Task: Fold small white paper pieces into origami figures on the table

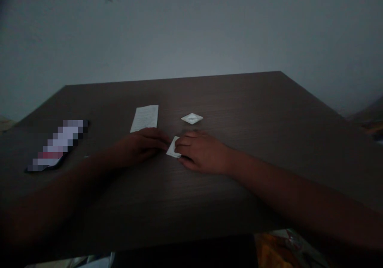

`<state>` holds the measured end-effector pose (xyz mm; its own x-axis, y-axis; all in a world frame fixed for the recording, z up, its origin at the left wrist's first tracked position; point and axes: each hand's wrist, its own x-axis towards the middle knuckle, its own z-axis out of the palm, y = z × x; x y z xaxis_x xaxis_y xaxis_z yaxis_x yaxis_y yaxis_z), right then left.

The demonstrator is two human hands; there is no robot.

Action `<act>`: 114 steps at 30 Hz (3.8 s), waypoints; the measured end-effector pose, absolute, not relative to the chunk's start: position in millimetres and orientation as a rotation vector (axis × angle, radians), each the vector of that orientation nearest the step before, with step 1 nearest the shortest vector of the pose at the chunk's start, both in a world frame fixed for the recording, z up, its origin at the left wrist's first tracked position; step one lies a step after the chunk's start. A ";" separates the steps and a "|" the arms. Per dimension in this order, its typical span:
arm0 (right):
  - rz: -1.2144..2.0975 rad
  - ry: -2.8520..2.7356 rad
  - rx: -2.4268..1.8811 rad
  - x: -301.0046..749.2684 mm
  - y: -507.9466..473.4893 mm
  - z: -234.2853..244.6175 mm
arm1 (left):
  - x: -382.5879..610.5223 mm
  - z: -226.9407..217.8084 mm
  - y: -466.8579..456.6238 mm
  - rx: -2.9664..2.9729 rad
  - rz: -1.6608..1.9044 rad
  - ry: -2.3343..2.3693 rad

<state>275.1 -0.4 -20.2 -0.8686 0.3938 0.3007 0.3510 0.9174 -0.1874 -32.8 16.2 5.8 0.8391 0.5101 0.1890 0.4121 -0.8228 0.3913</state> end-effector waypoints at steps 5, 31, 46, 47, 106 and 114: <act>0.236 -2.751 -0.568 276.8 0.7 -18.8 | -36.6 5.9 19.2 2.753 0.423 0.617; 0.253 -2.707 -0.672 270.6 2.6 -24.0 | -21.8 1.5 10.8 2.743 0.345 0.814; 0.463 -2.570 -0.769 268.5 4.7 -20.5 | -11.2 -5.5 7.6 3.068 0.386 0.651; 0.458 -2.568 -0.770 268.4 4.3 -20.3 | -11.1 -5.5 7.3 3.067 0.369 0.670; -0.184 -2.407 -0.417 273.0 -3.2 -20.4 | -8.2 4.0 -0.8 2.976 0.844 0.480; 0.311 -2.582 -0.376 279.1 11.4 -23.8 | -13.3 -3.2 3.4 2.819 0.606 0.434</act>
